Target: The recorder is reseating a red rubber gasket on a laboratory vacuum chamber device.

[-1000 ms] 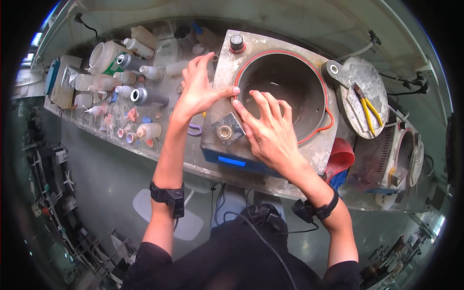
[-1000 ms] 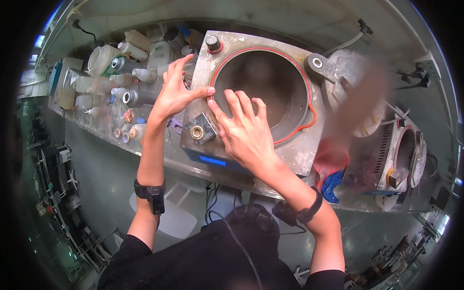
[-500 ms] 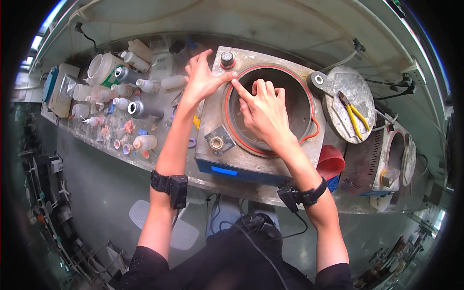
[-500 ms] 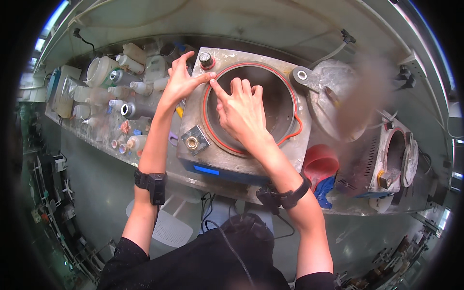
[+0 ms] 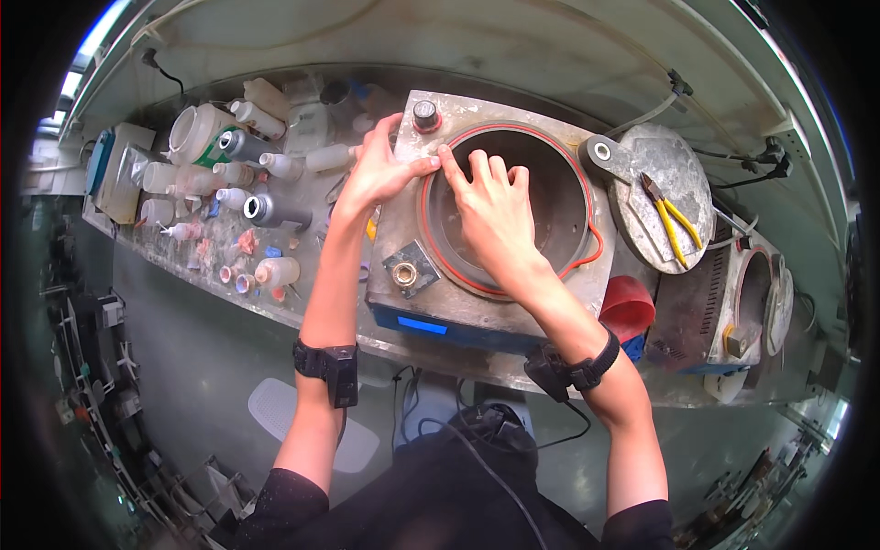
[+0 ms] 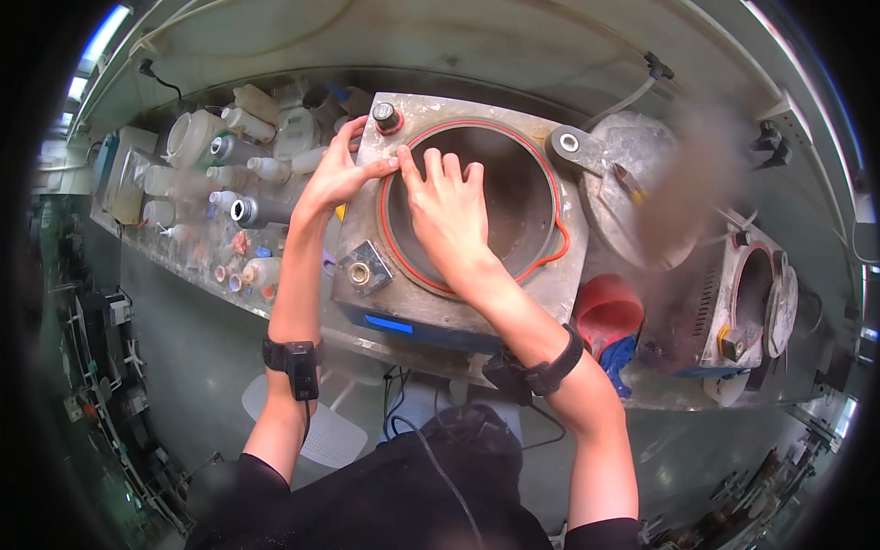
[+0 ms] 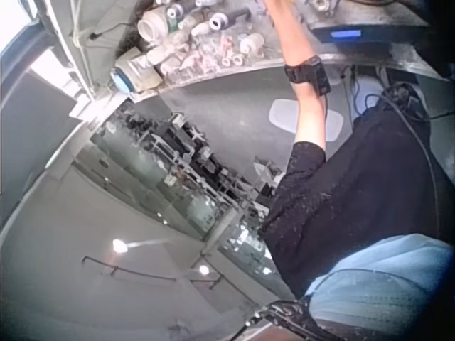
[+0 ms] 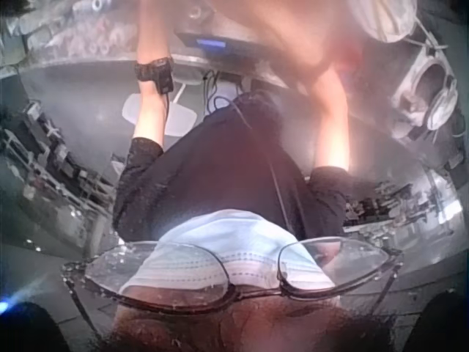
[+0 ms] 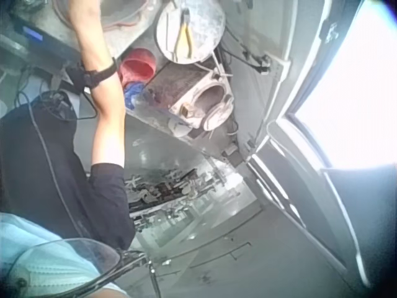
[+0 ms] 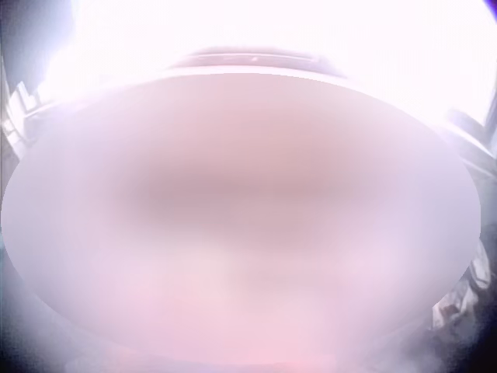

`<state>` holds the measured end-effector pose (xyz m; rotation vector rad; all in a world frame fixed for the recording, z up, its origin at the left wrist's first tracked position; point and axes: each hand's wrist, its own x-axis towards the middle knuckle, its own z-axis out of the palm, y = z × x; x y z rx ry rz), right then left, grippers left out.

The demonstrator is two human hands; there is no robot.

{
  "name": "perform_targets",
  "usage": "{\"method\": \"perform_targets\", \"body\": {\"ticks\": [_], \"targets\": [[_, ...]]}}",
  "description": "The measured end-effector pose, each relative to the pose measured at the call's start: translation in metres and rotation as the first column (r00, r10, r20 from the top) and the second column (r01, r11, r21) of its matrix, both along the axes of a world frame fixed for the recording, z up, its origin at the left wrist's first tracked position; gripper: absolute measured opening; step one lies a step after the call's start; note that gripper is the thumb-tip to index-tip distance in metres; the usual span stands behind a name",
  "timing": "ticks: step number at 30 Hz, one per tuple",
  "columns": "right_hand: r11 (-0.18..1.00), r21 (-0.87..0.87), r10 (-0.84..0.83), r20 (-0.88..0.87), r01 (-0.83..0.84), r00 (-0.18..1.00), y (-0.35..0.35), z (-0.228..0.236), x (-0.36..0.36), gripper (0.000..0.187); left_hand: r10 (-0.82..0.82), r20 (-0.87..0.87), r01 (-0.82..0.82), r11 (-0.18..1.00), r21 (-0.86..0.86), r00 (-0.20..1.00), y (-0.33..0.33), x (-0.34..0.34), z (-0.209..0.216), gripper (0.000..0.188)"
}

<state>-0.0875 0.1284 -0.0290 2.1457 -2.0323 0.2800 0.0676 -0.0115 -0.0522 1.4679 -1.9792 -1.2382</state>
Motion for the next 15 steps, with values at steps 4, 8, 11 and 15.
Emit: {"method": "perform_targets", "body": {"ticks": [4, 8, 11, 15], "targets": [[0.999, 0.026, -0.030, 0.021, 0.030, 0.999, -0.003, 0.004, -0.004, 0.065, -0.017, -0.075, 0.021, 0.998, 0.053, 0.997, -0.012, -0.004, -0.007, 0.107], [0.996, 0.037, -0.082, -0.029, 0.083, 0.996, -0.006, 0.006, -0.011, 0.070, 0.017, -0.010, -0.016, 0.998, 0.060, 1.000, -0.012, -0.010, -0.002, 0.115], [0.985, 0.059, -0.161, -0.020, 0.162, 0.987, -0.008, 0.001, -0.017, 0.071, 0.033, 0.062, -0.034, 0.999, 0.018, 0.998, -0.007, -0.017, 0.009, 0.116], [0.957, 0.074, -0.280, -0.001, 0.280, 0.960, -0.011, 0.000, -0.024, 0.074, 0.074, 0.159, -0.070, 0.997, -0.030, 0.984, -0.003, -0.022, 0.017, 0.116]]}}
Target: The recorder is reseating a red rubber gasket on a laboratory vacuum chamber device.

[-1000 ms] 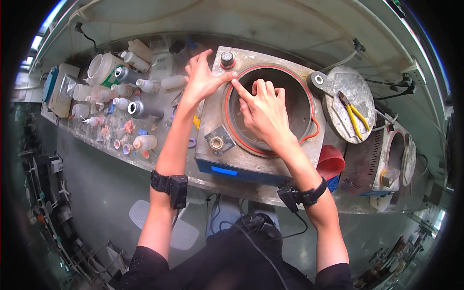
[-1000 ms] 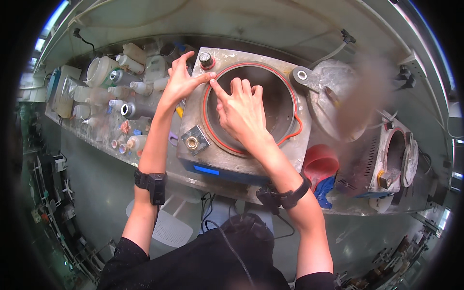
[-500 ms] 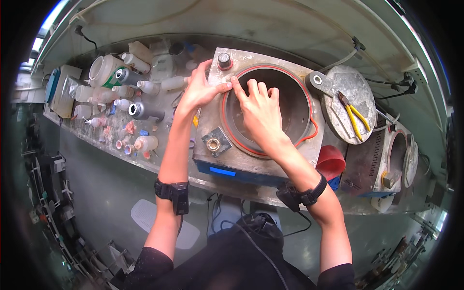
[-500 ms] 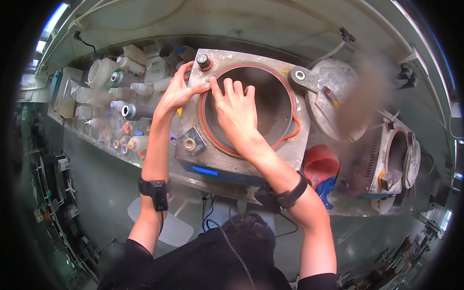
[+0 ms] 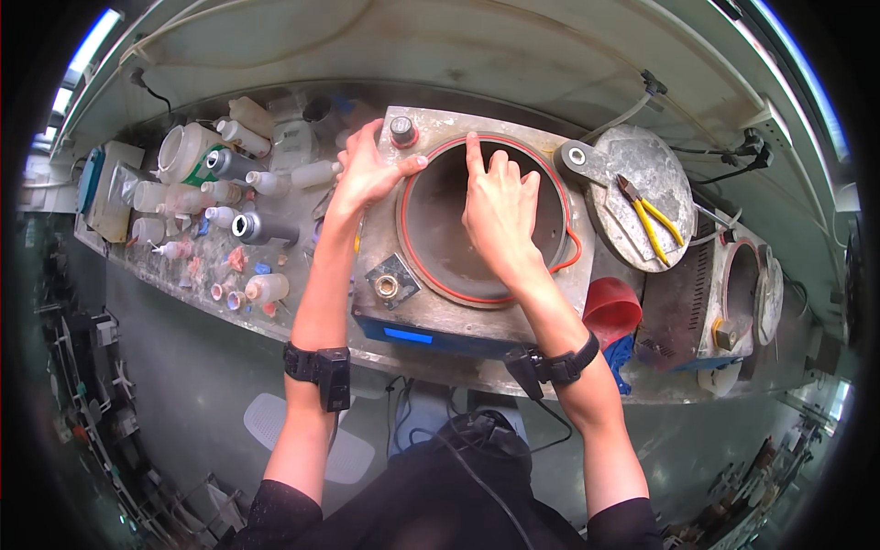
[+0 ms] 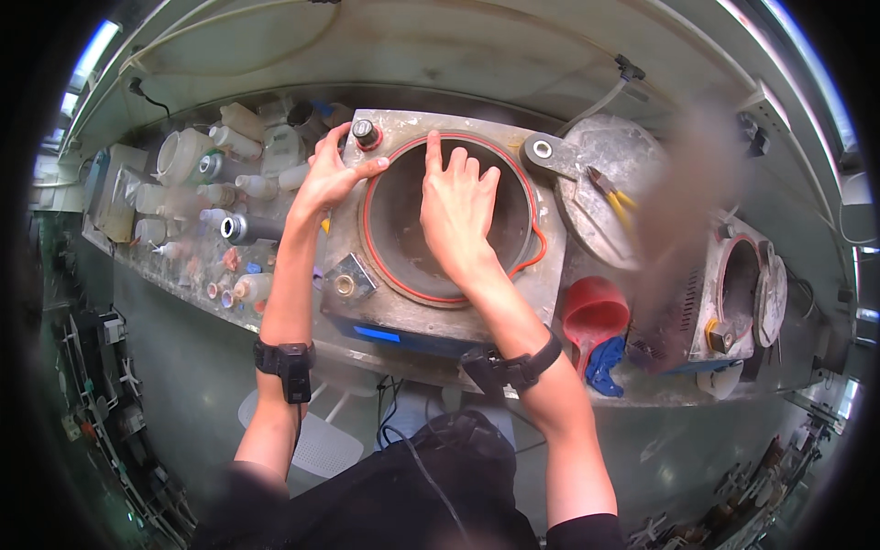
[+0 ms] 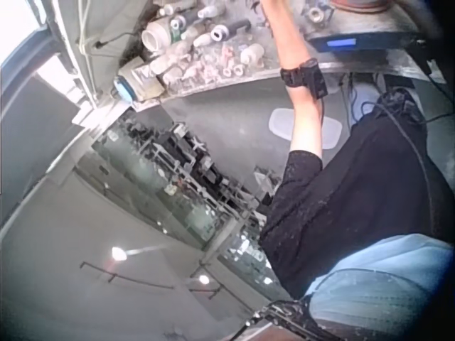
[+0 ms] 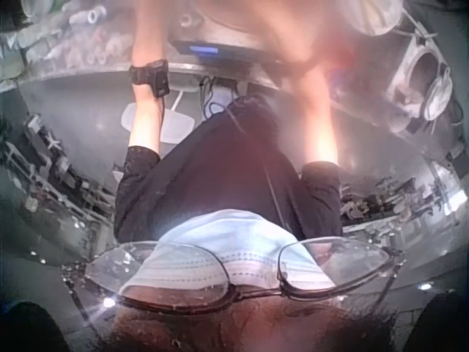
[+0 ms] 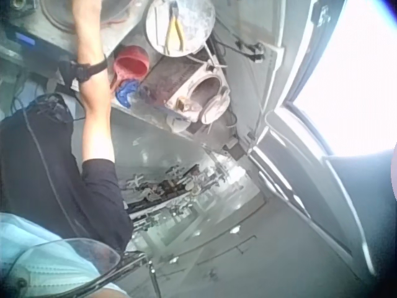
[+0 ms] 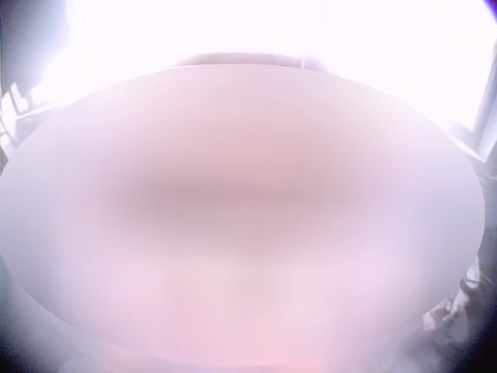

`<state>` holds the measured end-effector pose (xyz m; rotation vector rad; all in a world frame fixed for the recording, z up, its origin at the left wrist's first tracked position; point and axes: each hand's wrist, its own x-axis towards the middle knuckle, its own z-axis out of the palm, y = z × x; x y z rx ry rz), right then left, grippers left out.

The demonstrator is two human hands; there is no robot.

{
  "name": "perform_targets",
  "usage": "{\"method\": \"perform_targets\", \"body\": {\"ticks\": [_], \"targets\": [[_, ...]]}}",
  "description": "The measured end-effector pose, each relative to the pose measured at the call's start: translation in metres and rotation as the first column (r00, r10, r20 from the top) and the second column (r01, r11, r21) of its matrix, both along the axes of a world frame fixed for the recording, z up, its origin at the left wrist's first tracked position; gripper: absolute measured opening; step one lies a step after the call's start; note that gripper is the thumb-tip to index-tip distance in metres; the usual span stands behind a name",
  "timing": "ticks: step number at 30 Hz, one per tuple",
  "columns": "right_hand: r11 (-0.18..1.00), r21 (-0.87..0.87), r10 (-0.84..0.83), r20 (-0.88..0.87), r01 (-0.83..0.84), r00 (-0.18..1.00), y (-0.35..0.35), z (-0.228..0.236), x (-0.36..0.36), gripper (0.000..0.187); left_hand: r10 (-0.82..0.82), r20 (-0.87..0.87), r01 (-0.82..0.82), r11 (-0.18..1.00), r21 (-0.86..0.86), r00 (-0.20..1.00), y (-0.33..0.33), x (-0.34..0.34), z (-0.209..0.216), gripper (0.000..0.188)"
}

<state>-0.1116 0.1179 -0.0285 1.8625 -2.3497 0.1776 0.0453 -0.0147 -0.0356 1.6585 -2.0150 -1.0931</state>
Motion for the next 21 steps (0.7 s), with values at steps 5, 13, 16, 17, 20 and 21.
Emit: {"method": "perform_targets", "body": {"ticks": [5, 13, 16, 17, 20, 21], "targets": [[0.995, 0.025, -0.091, -0.036, 0.092, 0.995, 0.003, -0.004, -0.007, 0.084, -0.004, -0.085, 0.007, 0.999, 0.039, 0.996, 0.002, 0.003, -0.003, 0.116], [0.949, 0.202, -0.271, 0.126, 0.243, 0.954, 0.030, 0.008, -0.018, 0.104, 0.009, -0.086, -0.007, 1.000, 0.028, 0.996, 0.003, 0.001, -0.004, 0.110], [0.915, 0.322, -0.311, 0.183, 0.242, 0.933, 0.031, 0.025, -0.013, 0.090, -0.004, -0.048, 0.003, 1.000, -0.004, 0.999, -0.002, 0.011, -0.003, 0.103], [0.909, 0.331, -0.323, 0.172, 0.254, 0.931, 0.037, 0.022, -0.016, 0.090, -0.014, -0.056, 0.014, 1.000, 0.007, 0.998, 0.005, 0.008, -0.001, 0.103], [0.952, -0.051, -0.253, 0.430, 0.303, 0.867, 0.058, 0.026, -0.021, 0.075, -0.044, 0.175, 0.144, 0.776, -0.614, 0.984, 0.037, 0.009, 0.014, 0.071], [0.948, -0.050, -0.265, 0.418, 0.313, 0.869, 0.073, 0.033, -0.026, 0.075, -0.056, 0.163, 0.145, 0.777, -0.612, 0.985, 0.055, 0.005, 0.031, 0.071]]}}
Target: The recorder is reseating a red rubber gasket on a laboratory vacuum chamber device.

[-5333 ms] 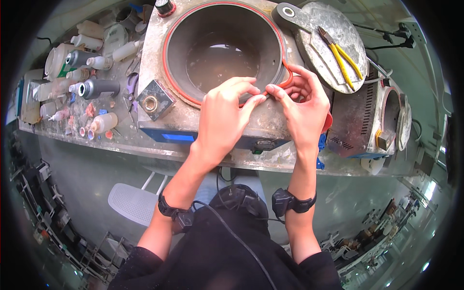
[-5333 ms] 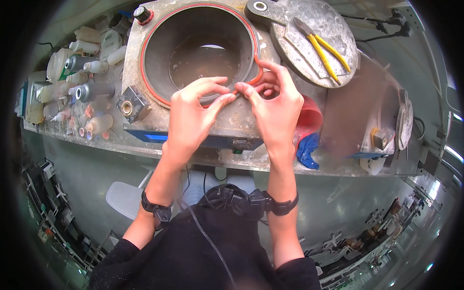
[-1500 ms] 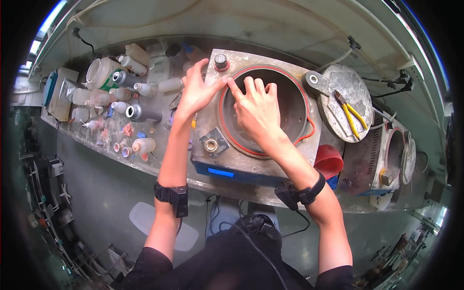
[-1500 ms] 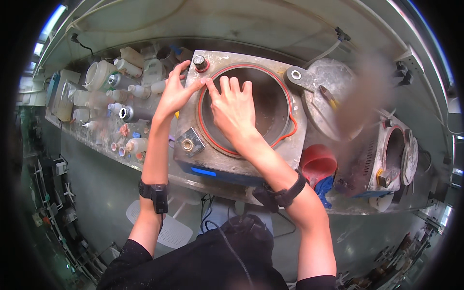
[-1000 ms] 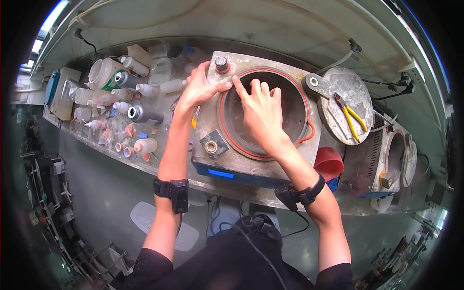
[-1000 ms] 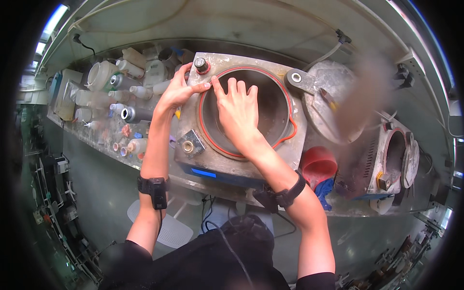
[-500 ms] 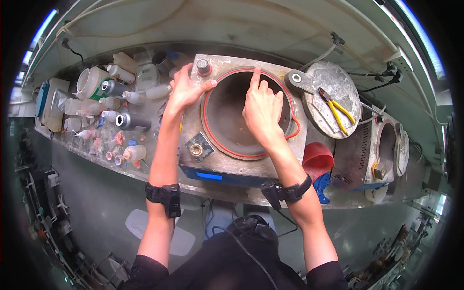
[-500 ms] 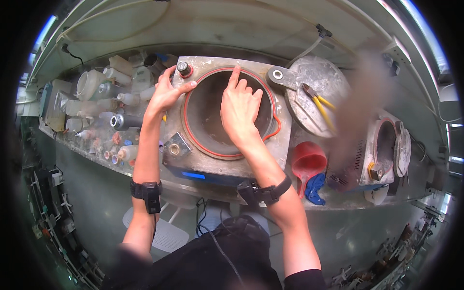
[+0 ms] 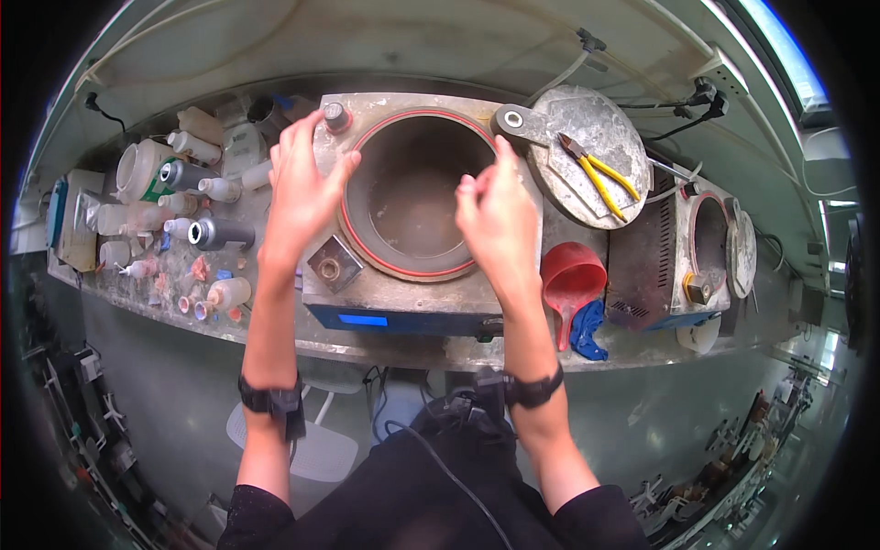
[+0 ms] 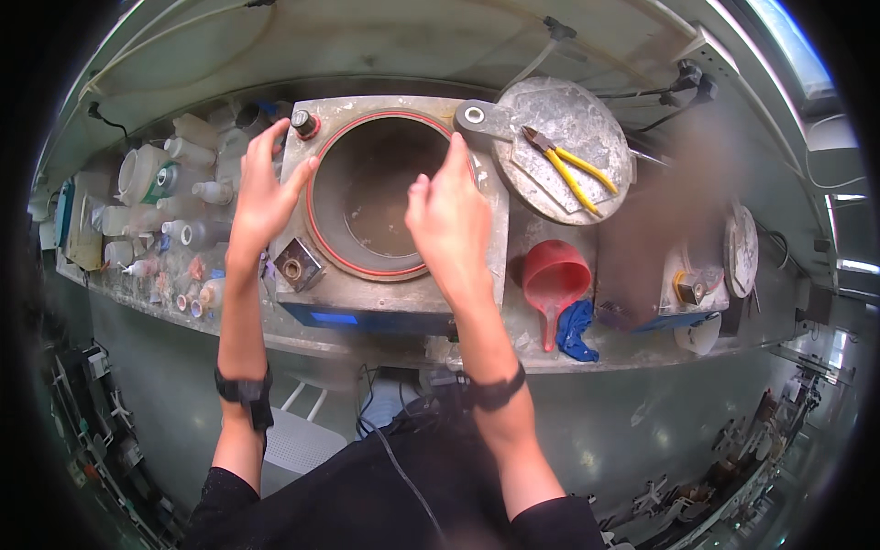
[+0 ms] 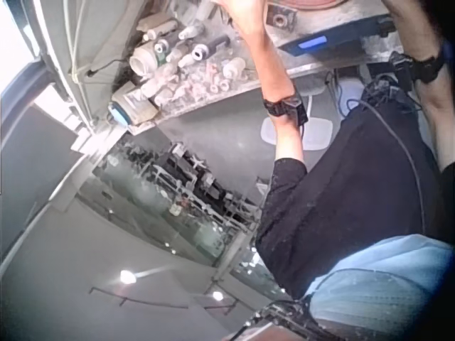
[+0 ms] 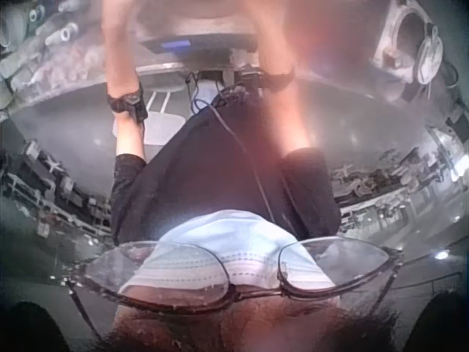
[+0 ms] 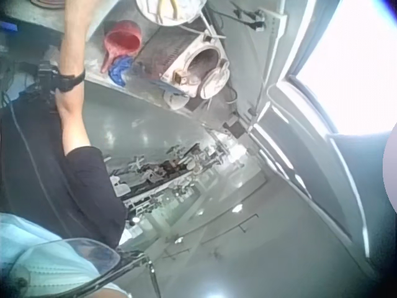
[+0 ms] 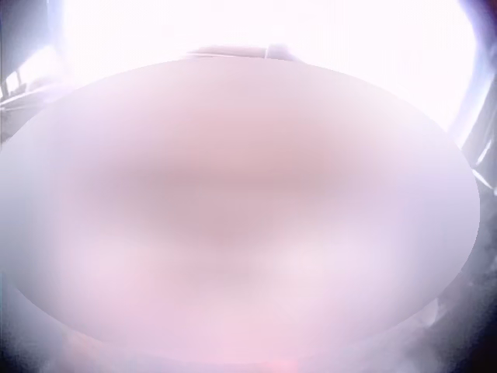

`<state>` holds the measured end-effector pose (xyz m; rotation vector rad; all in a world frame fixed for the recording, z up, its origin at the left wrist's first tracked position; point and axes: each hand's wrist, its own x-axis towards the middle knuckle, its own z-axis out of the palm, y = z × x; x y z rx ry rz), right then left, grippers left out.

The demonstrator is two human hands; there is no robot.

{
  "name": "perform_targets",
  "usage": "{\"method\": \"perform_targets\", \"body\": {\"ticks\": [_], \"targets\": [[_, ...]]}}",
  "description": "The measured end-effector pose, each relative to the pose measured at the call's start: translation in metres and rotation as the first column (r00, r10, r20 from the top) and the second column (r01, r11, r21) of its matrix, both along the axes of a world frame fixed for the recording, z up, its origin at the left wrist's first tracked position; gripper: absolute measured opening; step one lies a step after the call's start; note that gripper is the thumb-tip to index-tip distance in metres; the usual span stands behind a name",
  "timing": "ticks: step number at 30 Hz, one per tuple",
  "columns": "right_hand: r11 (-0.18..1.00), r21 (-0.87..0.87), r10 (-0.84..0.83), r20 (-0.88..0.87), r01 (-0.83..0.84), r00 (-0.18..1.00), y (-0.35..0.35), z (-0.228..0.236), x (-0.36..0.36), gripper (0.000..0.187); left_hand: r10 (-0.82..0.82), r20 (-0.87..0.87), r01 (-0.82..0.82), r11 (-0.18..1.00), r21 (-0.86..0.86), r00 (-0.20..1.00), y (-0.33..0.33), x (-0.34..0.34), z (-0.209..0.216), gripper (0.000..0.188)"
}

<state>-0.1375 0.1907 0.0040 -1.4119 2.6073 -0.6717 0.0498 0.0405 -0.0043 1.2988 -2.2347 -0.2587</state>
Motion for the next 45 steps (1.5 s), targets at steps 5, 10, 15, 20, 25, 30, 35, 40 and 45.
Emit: {"method": "perform_targets", "body": {"ticks": [5, 10, 15, 20, 25, 30, 35, 40, 45], "targets": [[0.854, -0.393, -0.068, 0.566, 0.341, 0.822, 0.064, -0.010, -0.009, 0.038, -0.404, -0.429, 0.581, 0.669, 0.464, 0.808, 0.085, -0.028, 0.040, 0.047], [0.821, -0.428, -0.050, 0.603, 0.377, 0.796, 0.066, -0.022, -0.017, 0.035, -0.604, -0.396, 0.710, 0.668, 0.222, 0.692, 0.096, -0.089, 0.002, 0.062], [0.778, -0.458, 0.038, 0.717, 0.430, 0.696, 0.064, -0.037, -0.024, 0.015, -0.665, -0.368, 0.757, 0.610, 0.235, 0.650, 0.080, -0.106, -0.019, 0.055], [0.821, -0.481, 0.008, 0.549, 0.308, 0.836, 0.065, -0.036, -0.029, 0.013, -0.636, -0.425, 0.753, 0.625, 0.205, 0.644, 0.085, -0.109, -0.027, 0.047], [0.885, -0.341, -0.003, 0.678, 0.318, 0.735, 0.069, -0.027, -0.033, 0.014, -0.651, -0.312, 0.712, 0.686, 0.147, 0.692, 0.093, -0.104, -0.030, 0.038], [0.849, -0.383, 0.144, 0.831, 0.364, 0.538, 0.080, -0.037, -0.047, 0.018, -0.661, -0.277, 0.705, 0.702, 0.100, 0.698, 0.093, -0.106, -0.028, 0.036], [0.836, -0.420, 0.237, 0.857, 0.353, 0.457, 0.075, -0.044, -0.052, 0.019, -0.664, -0.327, 0.723, 0.684, 0.099, 0.673, 0.089, -0.108, -0.033, 0.035], [0.861, -0.410, 0.173, 0.793, 0.301, 0.584, 0.072, -0.042, -0.051, 0.016, -0.629, -0.362, 0.700, 0.707, 0.102, 0.688, 0.093, -0.110, -0.038, 0.035], [0.886, -0.363, 0.222, 0.878, 0.288, 0.423, 0.075, -0.038, -0.065, 0.017, -0.596, -0.391, 0.681, 0.722, 0.122, 0.702, 0.097, -0.112, -0.035, 0.032]]}}
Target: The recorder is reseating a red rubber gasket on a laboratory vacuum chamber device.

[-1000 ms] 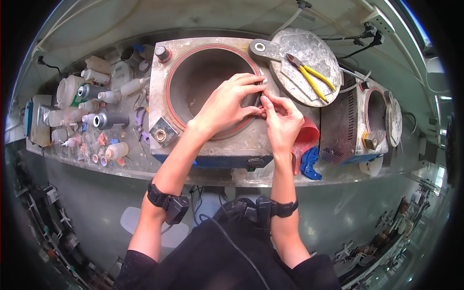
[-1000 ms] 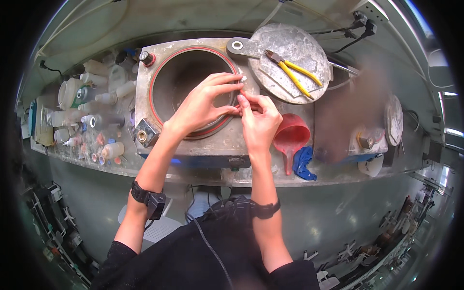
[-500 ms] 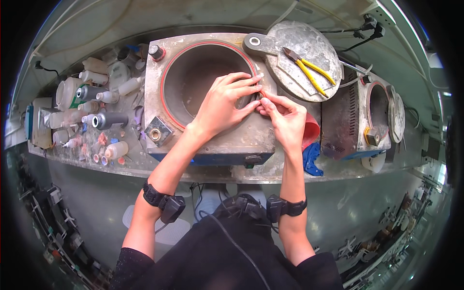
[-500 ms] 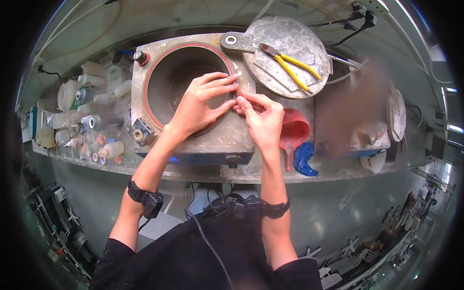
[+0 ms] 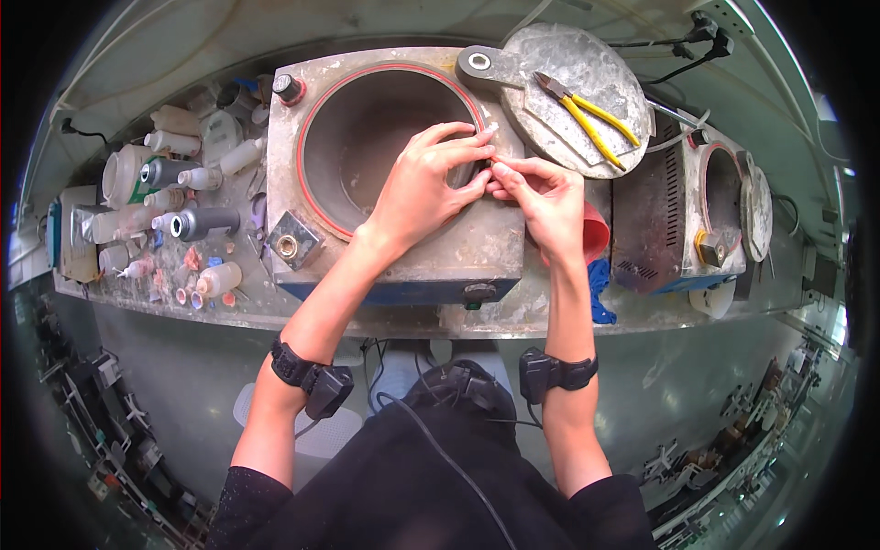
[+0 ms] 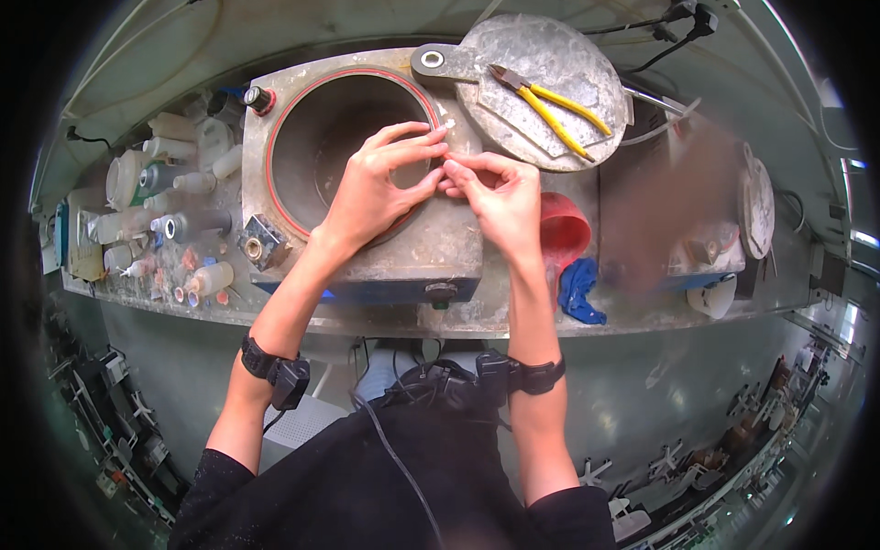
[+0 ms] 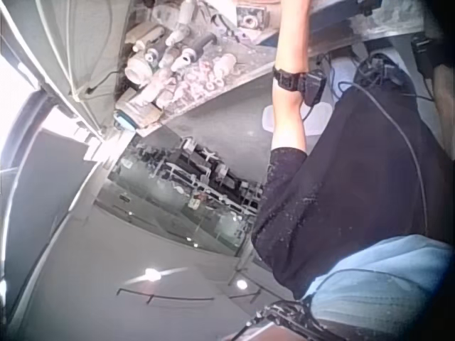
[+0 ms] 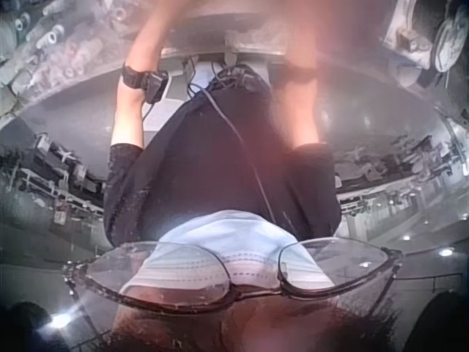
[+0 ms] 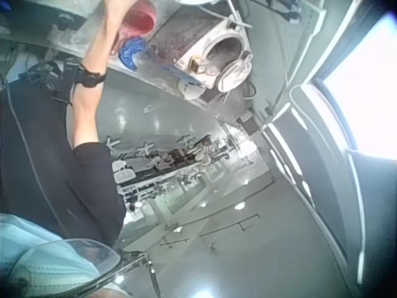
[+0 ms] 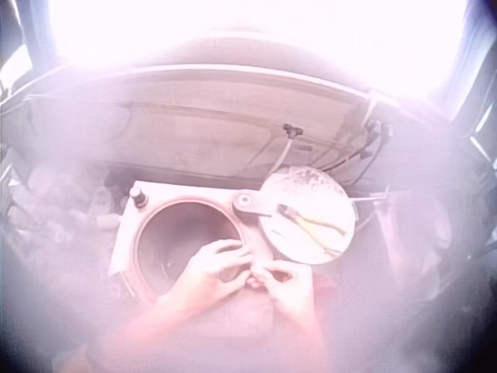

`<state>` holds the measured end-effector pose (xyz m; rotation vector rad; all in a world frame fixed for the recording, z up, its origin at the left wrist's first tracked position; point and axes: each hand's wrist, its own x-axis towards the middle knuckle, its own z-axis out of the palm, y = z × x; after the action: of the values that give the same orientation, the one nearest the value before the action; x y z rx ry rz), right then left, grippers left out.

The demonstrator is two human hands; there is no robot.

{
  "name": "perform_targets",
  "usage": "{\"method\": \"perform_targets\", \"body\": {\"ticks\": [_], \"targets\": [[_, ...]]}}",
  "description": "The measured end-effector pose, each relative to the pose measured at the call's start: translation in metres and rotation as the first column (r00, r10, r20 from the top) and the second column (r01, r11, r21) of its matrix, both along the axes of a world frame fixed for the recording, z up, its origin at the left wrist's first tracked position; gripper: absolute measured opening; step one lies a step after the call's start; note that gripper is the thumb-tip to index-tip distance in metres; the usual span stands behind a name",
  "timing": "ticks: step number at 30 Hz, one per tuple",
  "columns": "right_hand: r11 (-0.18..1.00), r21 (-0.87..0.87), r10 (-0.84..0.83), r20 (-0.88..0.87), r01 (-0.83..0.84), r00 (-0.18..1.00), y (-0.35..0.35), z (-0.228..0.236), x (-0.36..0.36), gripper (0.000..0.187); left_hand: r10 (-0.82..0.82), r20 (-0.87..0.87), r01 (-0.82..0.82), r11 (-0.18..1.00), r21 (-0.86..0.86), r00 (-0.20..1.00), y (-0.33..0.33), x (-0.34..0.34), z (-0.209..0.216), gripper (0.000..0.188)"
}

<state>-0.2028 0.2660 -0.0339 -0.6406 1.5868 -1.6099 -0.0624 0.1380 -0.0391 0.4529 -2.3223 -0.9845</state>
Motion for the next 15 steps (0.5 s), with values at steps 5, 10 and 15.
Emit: {"method": "perform_targets", "body": {"ticks": [5, 10, 15], "targets": [[0.989, 0.015, 0.145, 0.084, -0.146, 0.986, -0.003, 0.003, -0.017, 0.015, 0.015, 0.006, -0.015, 1.000, 0.013, 1.000, -0.001, 0.000, 0.001, 0.030], [0.992, 0.019, 0.124, 0.091, -0.126, 0.988, -0.005, 0.002, -0.014, 0.013, 0.016, 0.005, -0.017, 0.994, 0.108, 1.000, 0.000, -0.002, 0.004, 0.031], [0.989, 0.120, 0.093, -0.010, -0.091, 0.996, -0.009, 0.005, -0.008, 0.011, 0.047, -0.007, -0.046, 0.989, 0.142, 0.999, 0.003, -0.004, 0.001, 0.032]]}}
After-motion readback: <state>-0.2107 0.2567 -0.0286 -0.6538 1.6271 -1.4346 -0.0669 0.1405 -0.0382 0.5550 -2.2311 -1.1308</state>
